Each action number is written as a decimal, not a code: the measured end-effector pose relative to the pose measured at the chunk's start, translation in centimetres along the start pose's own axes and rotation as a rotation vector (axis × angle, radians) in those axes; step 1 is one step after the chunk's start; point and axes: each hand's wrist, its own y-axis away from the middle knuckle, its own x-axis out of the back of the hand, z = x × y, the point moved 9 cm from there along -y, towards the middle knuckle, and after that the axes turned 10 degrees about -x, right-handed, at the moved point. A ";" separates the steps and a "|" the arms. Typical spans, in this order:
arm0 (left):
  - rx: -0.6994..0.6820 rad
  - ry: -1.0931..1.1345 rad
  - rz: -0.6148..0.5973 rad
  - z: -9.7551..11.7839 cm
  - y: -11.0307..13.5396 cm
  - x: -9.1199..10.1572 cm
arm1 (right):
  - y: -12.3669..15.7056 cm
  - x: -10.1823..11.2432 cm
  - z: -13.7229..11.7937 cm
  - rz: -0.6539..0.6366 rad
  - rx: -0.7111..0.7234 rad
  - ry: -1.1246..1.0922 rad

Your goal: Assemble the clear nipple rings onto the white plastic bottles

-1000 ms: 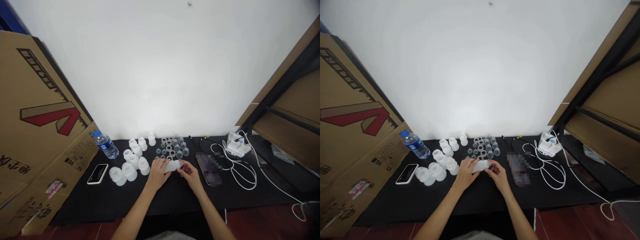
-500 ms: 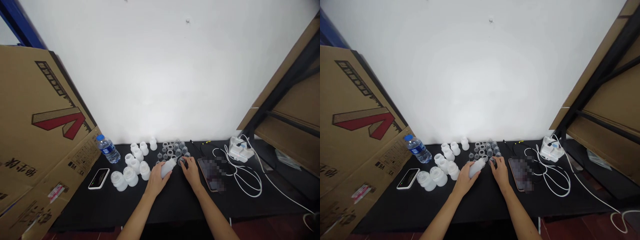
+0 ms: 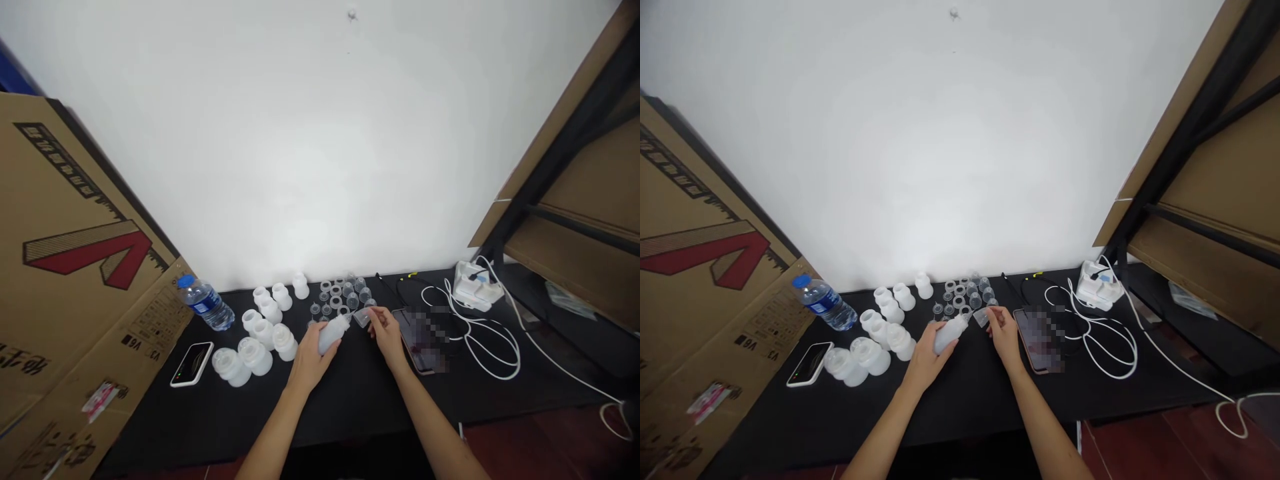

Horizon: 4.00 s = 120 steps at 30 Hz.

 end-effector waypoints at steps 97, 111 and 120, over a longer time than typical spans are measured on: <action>-0.062 -0.214 0.125 -0.2 0.6 -1.5 | 0.0 -14.0 -8.8 -0.412 0.203 0.318; -0.056 -0.263 0.104 -1.5 1.1 -3.1 | 2.8 -25.9 -6.7 -0.773 0.226 0.657; -0.007 -0.268 0.130 -1.5 1.1 -2.7 | 0.4 -23.4 -6.6 -0.844 0.194 0.645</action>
